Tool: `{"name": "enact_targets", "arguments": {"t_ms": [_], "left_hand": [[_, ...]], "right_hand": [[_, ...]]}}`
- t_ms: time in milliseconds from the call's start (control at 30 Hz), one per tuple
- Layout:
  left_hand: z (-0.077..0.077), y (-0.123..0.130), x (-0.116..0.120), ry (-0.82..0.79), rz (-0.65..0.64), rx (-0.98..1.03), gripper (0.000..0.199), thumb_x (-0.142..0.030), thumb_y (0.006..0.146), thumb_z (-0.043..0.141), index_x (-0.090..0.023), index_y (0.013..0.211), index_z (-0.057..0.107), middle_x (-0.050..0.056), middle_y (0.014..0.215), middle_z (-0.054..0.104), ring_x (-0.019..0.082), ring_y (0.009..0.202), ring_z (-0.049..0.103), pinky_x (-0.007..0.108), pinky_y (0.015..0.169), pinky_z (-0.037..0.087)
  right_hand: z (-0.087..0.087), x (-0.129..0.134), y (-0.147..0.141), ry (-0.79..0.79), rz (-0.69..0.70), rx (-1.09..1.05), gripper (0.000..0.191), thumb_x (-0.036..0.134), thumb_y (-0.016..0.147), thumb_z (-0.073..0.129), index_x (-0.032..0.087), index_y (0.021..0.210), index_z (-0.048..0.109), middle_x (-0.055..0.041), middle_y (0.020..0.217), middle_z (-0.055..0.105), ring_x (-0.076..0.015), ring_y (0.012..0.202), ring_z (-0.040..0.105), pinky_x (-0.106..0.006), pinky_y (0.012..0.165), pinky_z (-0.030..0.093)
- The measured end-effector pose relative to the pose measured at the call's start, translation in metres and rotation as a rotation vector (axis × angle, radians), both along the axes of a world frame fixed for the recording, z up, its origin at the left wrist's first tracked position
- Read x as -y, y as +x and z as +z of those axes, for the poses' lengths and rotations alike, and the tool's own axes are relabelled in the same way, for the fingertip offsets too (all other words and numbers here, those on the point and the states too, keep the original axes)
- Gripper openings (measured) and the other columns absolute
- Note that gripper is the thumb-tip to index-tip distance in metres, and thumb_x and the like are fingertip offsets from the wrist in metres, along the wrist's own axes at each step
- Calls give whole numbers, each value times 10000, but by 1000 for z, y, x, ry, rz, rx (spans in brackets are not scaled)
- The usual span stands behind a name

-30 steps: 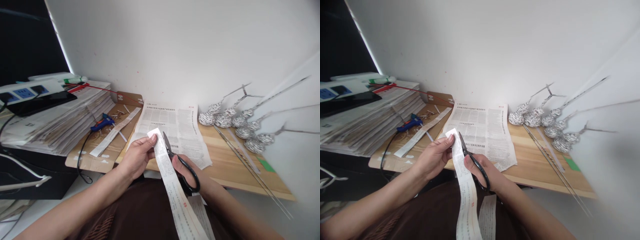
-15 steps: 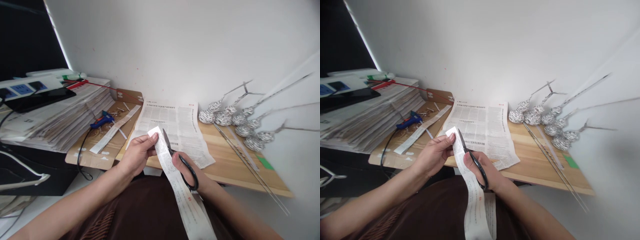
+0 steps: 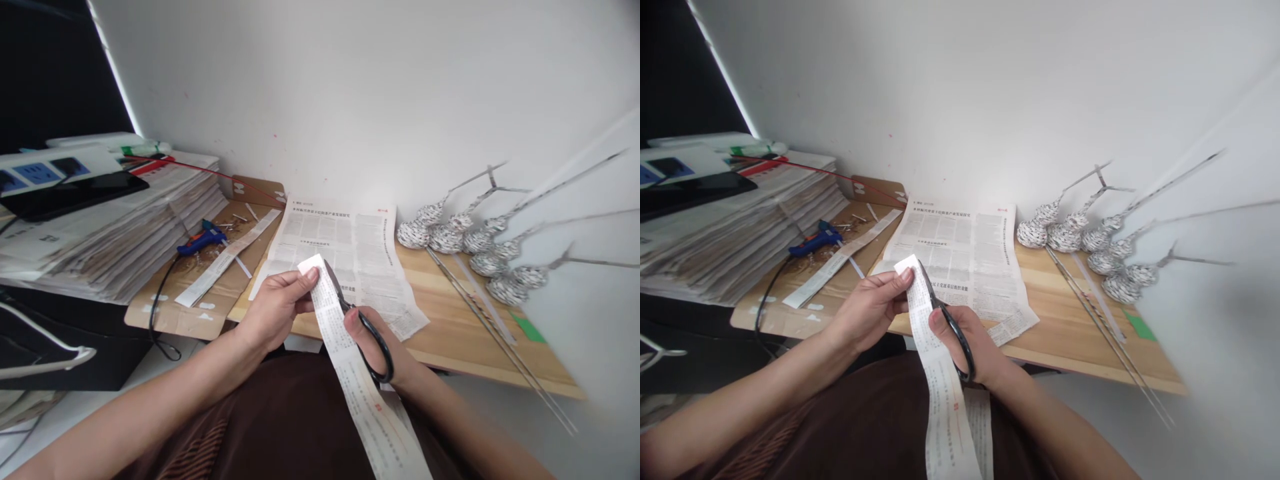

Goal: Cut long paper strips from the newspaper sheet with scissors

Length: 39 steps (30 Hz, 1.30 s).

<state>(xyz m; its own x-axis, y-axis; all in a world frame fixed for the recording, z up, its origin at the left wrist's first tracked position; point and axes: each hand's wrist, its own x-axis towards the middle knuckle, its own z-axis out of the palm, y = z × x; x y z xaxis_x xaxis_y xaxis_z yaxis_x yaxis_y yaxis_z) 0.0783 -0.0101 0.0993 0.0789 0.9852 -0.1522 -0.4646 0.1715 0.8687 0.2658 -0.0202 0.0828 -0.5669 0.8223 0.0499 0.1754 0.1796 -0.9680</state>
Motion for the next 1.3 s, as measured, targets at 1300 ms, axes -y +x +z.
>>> {"name": "enact_targets", "arguments": {"t_ms": [1300], "left_hand": [[14, -48, -9, 154, 198, -185, 346, -491, 720, 849, -173, 777, 725, 23, 666, 718, 146, 578, 616, 252, 557, 497]], "right_hand": [[-15, -17, 64, -52, -197, -197, 628, 811, 865, 498, 214, 669, 488, 64, 514, 441, -81, 316, 392, -232, 330, 242]]}}
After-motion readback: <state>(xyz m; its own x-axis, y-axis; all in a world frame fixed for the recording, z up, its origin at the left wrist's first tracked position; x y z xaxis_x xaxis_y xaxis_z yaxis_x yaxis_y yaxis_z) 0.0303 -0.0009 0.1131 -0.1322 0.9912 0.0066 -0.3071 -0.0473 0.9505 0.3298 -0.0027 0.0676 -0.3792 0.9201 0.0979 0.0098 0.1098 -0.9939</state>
